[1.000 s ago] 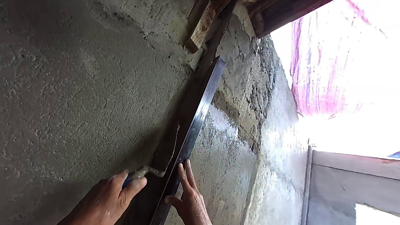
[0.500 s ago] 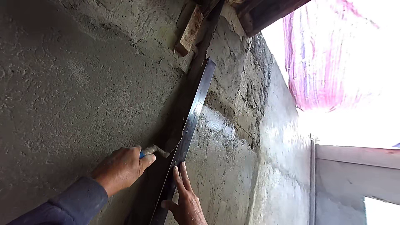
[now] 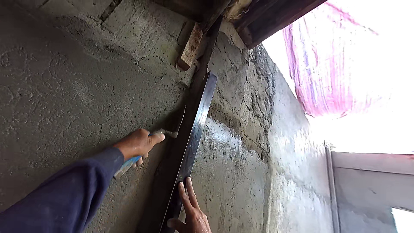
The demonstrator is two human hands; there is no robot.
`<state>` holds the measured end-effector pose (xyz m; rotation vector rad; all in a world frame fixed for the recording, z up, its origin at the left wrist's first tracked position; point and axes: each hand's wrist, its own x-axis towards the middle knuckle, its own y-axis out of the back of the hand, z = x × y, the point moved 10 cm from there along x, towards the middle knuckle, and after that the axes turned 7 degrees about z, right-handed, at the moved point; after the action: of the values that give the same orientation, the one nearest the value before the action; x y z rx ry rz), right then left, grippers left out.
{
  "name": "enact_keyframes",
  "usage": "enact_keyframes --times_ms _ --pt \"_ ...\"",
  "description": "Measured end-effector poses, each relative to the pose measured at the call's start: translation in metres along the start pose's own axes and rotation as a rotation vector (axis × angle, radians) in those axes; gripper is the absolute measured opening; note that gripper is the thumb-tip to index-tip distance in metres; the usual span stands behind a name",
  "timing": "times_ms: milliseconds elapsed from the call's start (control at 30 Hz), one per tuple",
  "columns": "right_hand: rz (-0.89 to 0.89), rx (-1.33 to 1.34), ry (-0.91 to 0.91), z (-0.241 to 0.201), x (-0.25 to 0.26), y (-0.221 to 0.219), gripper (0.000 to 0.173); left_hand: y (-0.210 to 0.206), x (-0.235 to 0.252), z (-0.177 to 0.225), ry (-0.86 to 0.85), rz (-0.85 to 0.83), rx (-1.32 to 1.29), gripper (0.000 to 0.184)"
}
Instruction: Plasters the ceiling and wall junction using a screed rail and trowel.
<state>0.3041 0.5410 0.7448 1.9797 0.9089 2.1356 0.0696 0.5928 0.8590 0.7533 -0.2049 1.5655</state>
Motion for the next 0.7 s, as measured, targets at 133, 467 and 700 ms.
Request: enact_keyframes --times_ms 133,467,700 --pt "-0.016 0.008 0.002 -0.001 0.001 -0.001 0.108 0.000 0.015 0.023 0.037 -0.081 0.003 0.065" --pt "-0.028 0.007 0.000 -0.001 0.000 -0.002 0.108 -0.001 0.000 0.039 0.021 -0.076 0.121 0.065" --pt "-0.037 -0.014 -0.003 0.000 0.000 -0.004 0.108 -0.002 -0.018 0.064 -0.063 -0.036 0.281 0.059"
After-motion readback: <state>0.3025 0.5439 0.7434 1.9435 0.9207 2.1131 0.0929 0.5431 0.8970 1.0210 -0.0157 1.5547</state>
